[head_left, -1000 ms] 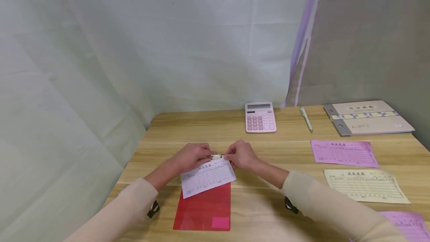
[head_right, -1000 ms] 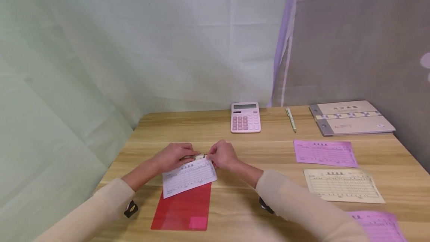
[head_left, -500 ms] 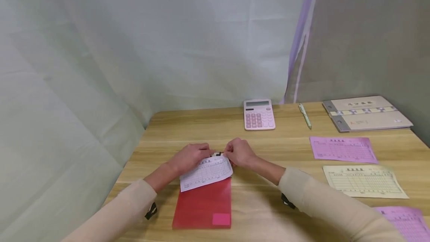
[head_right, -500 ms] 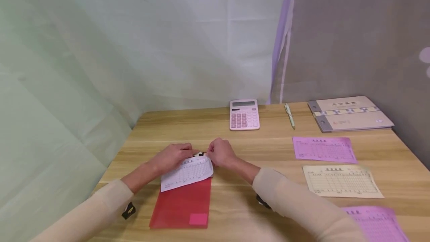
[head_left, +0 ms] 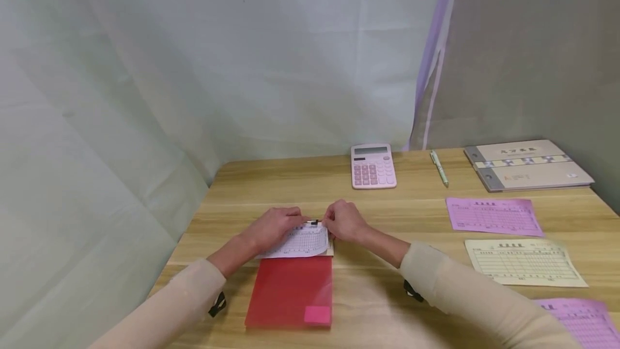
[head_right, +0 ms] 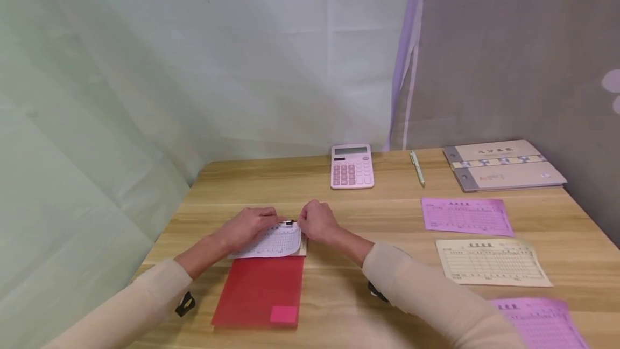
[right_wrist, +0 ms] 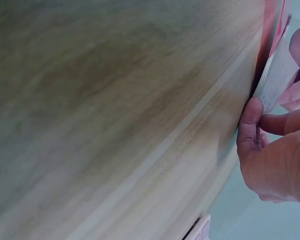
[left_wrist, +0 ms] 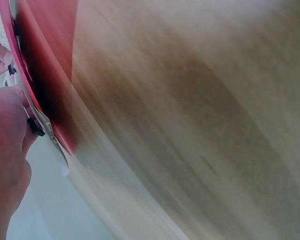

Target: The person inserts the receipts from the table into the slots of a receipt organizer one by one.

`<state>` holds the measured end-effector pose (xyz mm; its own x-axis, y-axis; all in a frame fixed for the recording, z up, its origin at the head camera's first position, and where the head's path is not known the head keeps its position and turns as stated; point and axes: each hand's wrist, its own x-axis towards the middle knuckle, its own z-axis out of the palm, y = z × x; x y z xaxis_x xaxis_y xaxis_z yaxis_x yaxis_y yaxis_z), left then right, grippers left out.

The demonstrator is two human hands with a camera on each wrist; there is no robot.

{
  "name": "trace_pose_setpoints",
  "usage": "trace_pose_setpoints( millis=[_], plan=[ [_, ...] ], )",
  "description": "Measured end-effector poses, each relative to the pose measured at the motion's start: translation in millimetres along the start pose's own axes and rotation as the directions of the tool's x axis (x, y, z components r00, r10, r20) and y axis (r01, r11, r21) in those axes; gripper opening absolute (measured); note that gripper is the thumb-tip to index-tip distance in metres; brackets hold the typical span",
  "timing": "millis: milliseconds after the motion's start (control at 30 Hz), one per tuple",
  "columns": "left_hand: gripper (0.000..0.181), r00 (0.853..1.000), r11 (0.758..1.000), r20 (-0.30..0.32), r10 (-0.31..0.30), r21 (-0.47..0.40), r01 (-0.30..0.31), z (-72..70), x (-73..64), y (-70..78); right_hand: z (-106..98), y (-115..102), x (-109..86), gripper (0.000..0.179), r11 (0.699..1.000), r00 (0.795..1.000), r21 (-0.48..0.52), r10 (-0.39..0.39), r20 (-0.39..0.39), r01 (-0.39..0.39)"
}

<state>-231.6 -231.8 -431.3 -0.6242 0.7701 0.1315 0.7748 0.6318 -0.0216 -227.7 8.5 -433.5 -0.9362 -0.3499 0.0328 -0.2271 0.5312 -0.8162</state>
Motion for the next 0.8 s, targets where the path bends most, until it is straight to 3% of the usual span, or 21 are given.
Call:
trace_pose_setpoints(
  millis=[167,400,567,800],
  plan=[
    [0.032,1.000,1.000,0.010,-0.022,-0.022,0.022,-0.7,-2.1,1.1,-1,-1,0.8,0.015,1.000,1.000,-0.021,0.004,0.014,-0.004],
    [0.035,0.998,0.997,0.025,-0.054,-0.057,0.055,-1.1,-2.5,3.1,-8,-4,-1.5,0.018,0.998,0.993,0.009,0.065,0.103,-0.066],
    [0.034,1.000,0.999,0.007,-0.024,-0.030,0.024,1.9,-3.6,1.8,-11,-4,-6.4,0.017,0.989,0.985,0.094,0.096,0.140,-0.110],
    [0.031,0.999,0.999,-0.040,0.022,-0.040,-0.023,3.7,-3.5,1.2,-10,-3,-8.6,0.018,0.983,0.986,0.123,0.118,0.118,-0.133]
  ],
)
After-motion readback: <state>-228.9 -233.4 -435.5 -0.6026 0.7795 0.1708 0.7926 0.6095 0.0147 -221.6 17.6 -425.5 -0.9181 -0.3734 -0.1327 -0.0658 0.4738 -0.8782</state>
